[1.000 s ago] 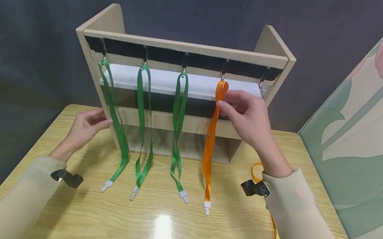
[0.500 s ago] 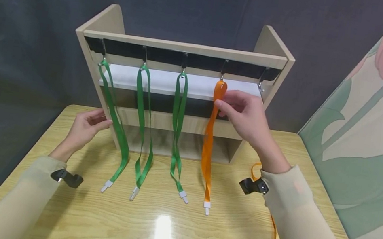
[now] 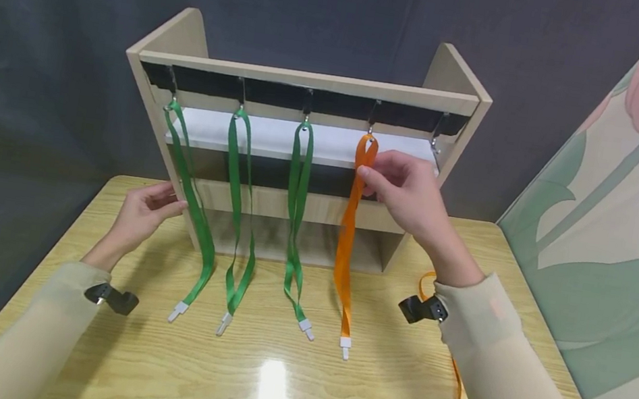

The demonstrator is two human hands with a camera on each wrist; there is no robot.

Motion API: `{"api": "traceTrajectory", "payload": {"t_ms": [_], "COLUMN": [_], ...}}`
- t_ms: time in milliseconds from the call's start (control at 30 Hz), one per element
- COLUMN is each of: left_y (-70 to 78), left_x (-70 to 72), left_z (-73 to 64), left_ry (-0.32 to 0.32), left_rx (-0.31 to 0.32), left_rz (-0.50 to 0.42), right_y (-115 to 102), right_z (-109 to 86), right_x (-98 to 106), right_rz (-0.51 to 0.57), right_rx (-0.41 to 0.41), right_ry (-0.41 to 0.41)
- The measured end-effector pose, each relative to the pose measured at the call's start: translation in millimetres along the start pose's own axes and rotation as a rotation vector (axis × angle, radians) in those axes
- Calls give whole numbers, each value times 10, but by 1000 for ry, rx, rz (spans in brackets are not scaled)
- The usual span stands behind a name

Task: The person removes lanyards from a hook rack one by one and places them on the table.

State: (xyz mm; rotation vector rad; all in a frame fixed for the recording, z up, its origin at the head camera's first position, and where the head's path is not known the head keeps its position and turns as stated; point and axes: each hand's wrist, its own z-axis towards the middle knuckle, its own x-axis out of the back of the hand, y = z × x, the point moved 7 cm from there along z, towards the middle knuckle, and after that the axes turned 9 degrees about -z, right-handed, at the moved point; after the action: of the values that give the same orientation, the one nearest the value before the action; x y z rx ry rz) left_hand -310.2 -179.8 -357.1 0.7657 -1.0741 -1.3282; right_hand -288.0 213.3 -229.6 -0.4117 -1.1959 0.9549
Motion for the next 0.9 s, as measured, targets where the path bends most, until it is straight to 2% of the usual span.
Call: {"api": "traceTrajectory", "payload": {"t_ms": [267,567,900], "left_y": [-9,-8,-8], "left_x": [5,3,8], "left_z": [-1,-2,6], "left_ry": [0,-3,-3], "left_rx": [8,-11,-11], "left_rz": [-9,-5,-1], "right_y": [-13,8,25], "right_z": [-3,-3,-11], "right_x": [6,-37,23], "right_rz": [-20,61,63], "right_rx": [12,-6,-24], "right_ry": [2,-78,-38]}}
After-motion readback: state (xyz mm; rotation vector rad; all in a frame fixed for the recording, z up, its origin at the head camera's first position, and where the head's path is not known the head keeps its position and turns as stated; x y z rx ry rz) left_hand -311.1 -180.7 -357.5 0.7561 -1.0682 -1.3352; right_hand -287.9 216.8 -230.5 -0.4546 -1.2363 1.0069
